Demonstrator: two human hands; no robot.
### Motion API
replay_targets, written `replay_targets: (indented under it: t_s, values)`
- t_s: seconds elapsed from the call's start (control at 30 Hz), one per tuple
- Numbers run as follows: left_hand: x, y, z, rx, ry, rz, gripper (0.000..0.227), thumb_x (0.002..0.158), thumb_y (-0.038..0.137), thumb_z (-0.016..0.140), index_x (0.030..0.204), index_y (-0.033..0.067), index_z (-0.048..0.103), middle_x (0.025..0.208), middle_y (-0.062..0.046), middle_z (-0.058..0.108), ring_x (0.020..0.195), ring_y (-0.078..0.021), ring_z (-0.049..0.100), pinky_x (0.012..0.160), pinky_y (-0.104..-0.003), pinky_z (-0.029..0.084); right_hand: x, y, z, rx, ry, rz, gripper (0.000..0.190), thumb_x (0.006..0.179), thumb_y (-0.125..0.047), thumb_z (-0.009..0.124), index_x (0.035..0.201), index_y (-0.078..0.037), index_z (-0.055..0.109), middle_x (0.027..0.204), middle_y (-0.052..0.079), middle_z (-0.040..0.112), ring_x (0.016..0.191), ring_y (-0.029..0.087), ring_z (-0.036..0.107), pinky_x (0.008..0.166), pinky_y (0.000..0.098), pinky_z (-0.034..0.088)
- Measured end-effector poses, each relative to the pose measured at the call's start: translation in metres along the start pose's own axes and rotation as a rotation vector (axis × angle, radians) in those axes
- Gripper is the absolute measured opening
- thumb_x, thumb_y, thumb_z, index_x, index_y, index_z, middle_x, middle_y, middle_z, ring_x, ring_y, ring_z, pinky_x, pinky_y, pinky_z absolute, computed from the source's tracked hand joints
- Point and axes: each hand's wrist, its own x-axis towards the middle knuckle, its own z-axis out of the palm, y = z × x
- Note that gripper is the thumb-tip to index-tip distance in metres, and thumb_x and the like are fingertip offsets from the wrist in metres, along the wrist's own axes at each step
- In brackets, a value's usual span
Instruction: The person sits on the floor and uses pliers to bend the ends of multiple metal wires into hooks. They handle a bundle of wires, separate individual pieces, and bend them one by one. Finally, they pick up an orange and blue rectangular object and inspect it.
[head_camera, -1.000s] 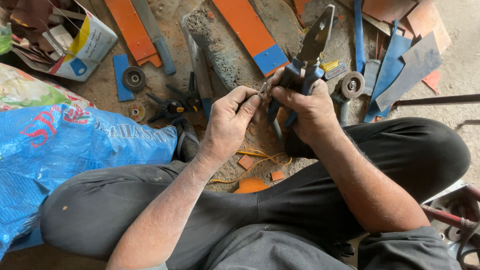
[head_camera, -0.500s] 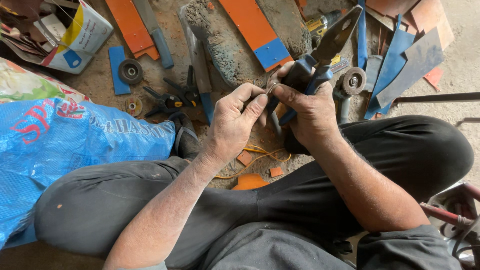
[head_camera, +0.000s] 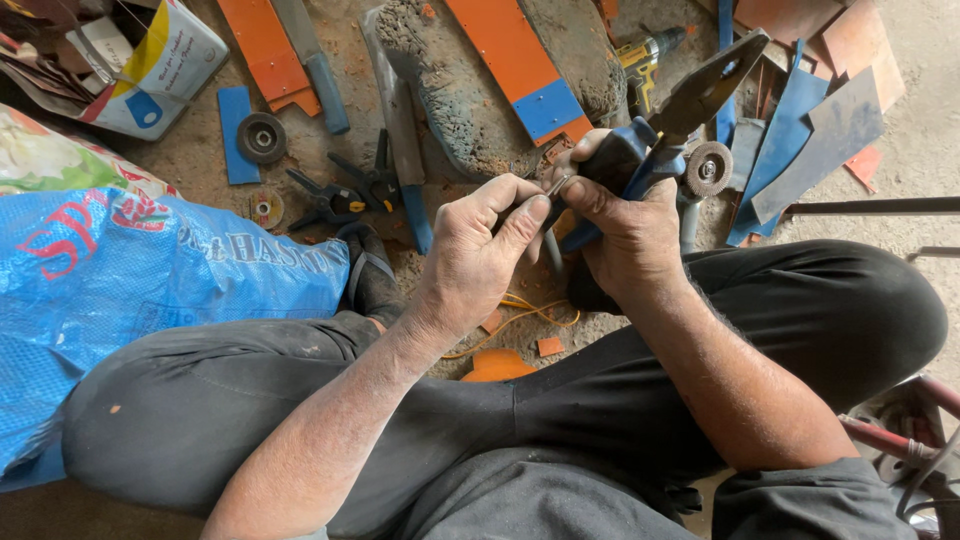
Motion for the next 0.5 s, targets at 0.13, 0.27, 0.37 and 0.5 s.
replay_targets:
  t_s: [0.13, 0.27, 0.37, 0.5]
  values:
    - [0.0001, -0.0011, 0.0004, -0.018, 0.006, -0.008, 0.019, 0.107, 0.019, 0.061, 0.103, 0.0031, 0.069, 0.069, 0.004, 0.061, 0.065, -0.0026, 0.057, 0.059, -0.022, 0.047, 0.0001, 0.0007, -0.0008, -0.004, -0.003, 0.003, 0.036, 0.090, 0.001, 0.084, 0.116, 0.000, 0.060, 0.103, 0.012, 0.068, 0.100, 0.022, 0.069, 0.092, 0.0352, 0.058]
    - [0.0003, -0.0028, 0.0007, -0.014, 0.008, -0.006, 0.019, 0.107, 0.020, 0.061, 0.103, 0.0032, 0.070, 0.069, 0.004, 0.061, 0.065, -0.0022, 0.057, 0.058, -0.021, 0.048, 0.0003, 0.0010, -0.0008, -0.010, -0.004, 0.004, 0.035, 0.090, 0.001, 0.084, 0.116, 0.000, 0.061, 0.103, 0.013, 0.068, 0.100, 0.023, 0.069, 0.091, 0.0357, 0.058]
    - [0.0004, -0.0034, 0.0013, -0.014, 0.018, -0.009, 0.020, 0.107, 0.020, 0.062, 0.101, 0.0031, 0.071, 0.068, 0.004, 0.060, 0.064, -0.0021, 0.056, 0.057, -0.021, 0.047, -0.0001, 0.0015, -0.0005, 0.000, -0.003, 0.004, 0.035, 0.090, 0.001, 0.084, 0.116, 0.000, 0.061, 0.104, 0.013, 0.068, 0.100, 0.022, 0.069, 0.091, 0.0349, 0.058]
    - [0.0003, -0.0032, 0.0020, -0.022, 0.034, -0.036, 0.022, 0.106, 0.022, 0.062, 0.099, 0.0033, 0.071, 0.066, 0.005, 0.059, 0.062, -0.0018, 0.053, 0.055, -0.021, 0.045, 0.0000, 0.0014, 0.0011, -0.016, 0.018, 0.004, 0.034, 0.090, 0.004, 0.084, 0.116, 0.001, 0.061, 0.104, 0.012, 0.068, 0.099, 0.022, 0.068, 0.091, 0.0348, 0.058]
